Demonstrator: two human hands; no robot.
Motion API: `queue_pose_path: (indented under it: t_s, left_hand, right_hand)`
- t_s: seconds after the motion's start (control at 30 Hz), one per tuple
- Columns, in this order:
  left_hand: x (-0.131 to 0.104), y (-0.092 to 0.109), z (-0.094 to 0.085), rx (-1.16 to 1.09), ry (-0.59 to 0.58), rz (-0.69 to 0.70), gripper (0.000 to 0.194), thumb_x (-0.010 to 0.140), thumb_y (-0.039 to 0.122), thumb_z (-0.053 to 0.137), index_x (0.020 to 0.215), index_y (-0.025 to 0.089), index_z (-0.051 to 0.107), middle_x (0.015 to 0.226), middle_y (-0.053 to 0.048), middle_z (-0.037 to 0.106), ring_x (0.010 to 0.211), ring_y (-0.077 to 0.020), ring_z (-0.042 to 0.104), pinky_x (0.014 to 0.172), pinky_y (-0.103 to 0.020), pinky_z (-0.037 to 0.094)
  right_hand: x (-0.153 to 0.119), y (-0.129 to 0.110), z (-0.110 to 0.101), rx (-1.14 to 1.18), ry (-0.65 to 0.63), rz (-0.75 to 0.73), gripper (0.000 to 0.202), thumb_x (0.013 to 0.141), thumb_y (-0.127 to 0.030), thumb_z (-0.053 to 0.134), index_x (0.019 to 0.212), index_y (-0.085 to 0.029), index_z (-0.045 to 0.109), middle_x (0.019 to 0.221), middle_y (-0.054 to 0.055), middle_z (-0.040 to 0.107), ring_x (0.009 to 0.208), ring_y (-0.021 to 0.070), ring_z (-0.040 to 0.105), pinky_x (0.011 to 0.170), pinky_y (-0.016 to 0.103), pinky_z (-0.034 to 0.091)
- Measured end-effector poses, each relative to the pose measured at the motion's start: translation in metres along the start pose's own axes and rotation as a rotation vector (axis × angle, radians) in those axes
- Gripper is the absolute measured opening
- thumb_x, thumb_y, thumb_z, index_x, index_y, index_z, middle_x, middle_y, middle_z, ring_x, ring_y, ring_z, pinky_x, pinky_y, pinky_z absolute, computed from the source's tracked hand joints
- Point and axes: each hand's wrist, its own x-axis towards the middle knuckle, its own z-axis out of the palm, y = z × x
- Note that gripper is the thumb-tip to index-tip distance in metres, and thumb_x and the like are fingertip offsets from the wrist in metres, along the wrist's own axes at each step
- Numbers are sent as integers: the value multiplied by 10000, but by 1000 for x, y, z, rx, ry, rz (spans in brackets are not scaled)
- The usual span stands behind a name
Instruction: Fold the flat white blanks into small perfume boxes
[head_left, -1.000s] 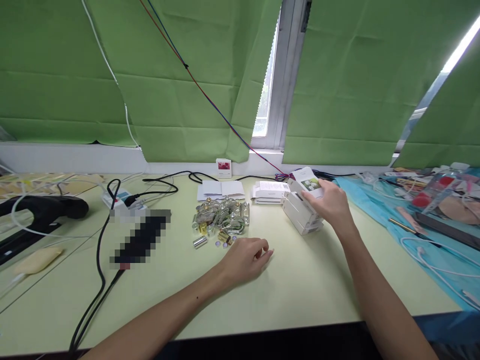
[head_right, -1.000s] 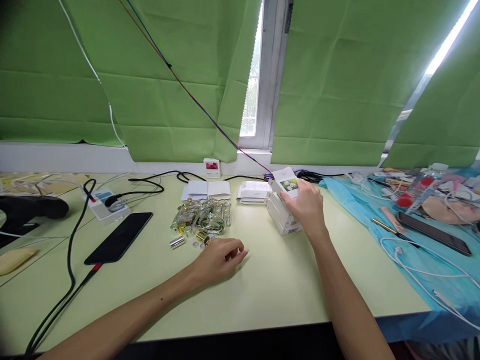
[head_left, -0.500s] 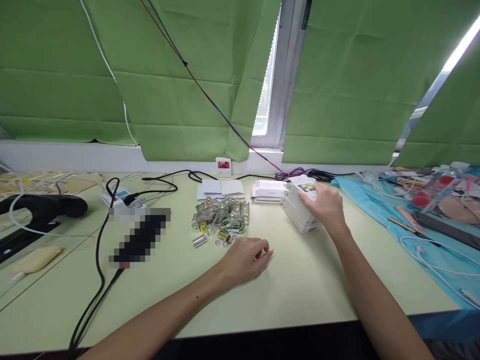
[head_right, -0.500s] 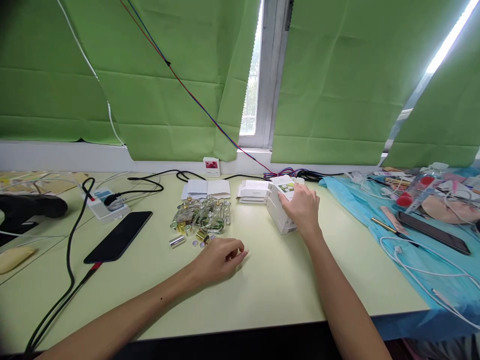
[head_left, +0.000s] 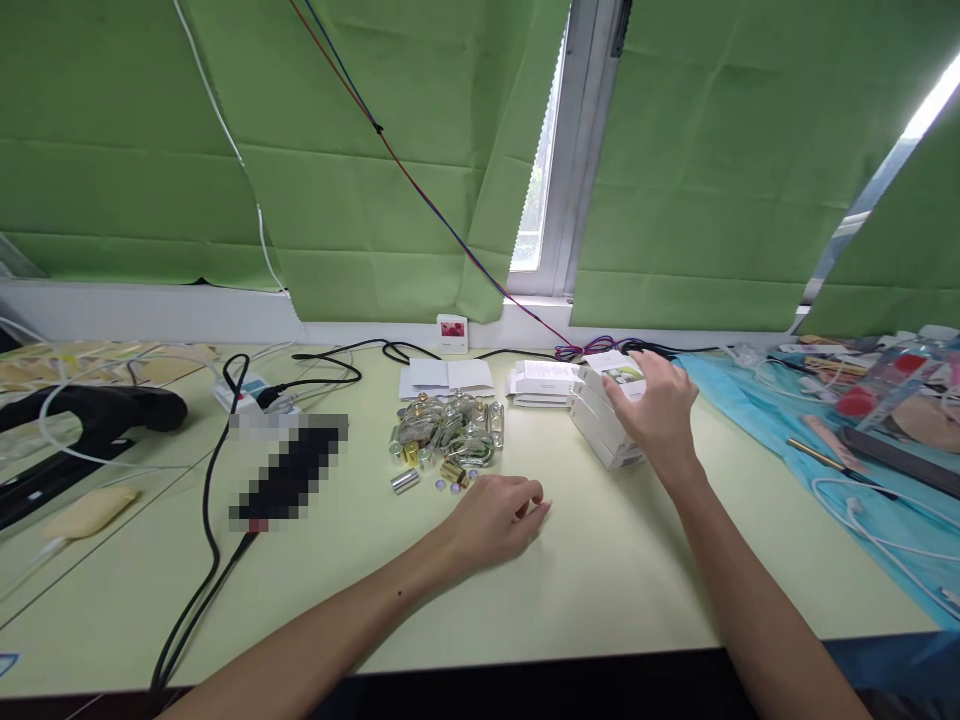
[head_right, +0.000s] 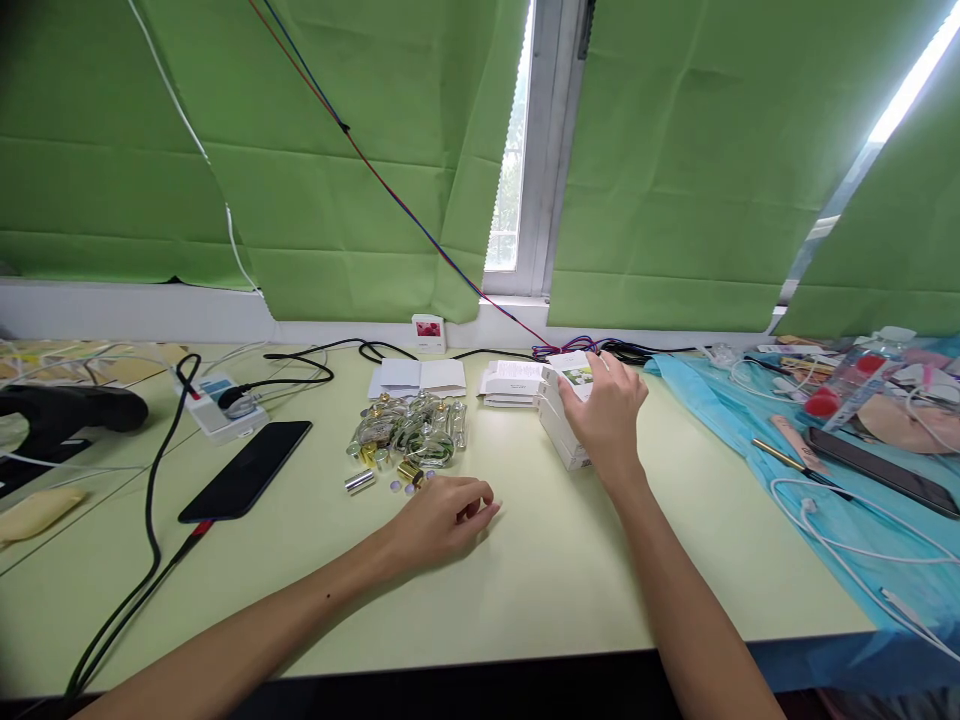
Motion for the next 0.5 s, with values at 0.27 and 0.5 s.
queue_pose_path:
  t_s: [0.27,0.5]
  left_hand:
    - [0,-1,1,0,-9,17,275,971,296,514,730,182,581,649,14,632,542,-97,490,559,-257,278]
    - [0,2,1,1,-70,120,286,953,226,522,672,181,539,606,16,581,540,-105,474,555,-264,287]
  right_hand:
    - [-42,-56,22,430,-337,-189,184,947,-276,561,1080,-184,650,1061,106,713,890,225,673,808,355,537]
    - [-70,-54,63,295,-721,-173,123,915,-164,595,1006,-156,678,911,56,713,734,150,638,733,276,491]
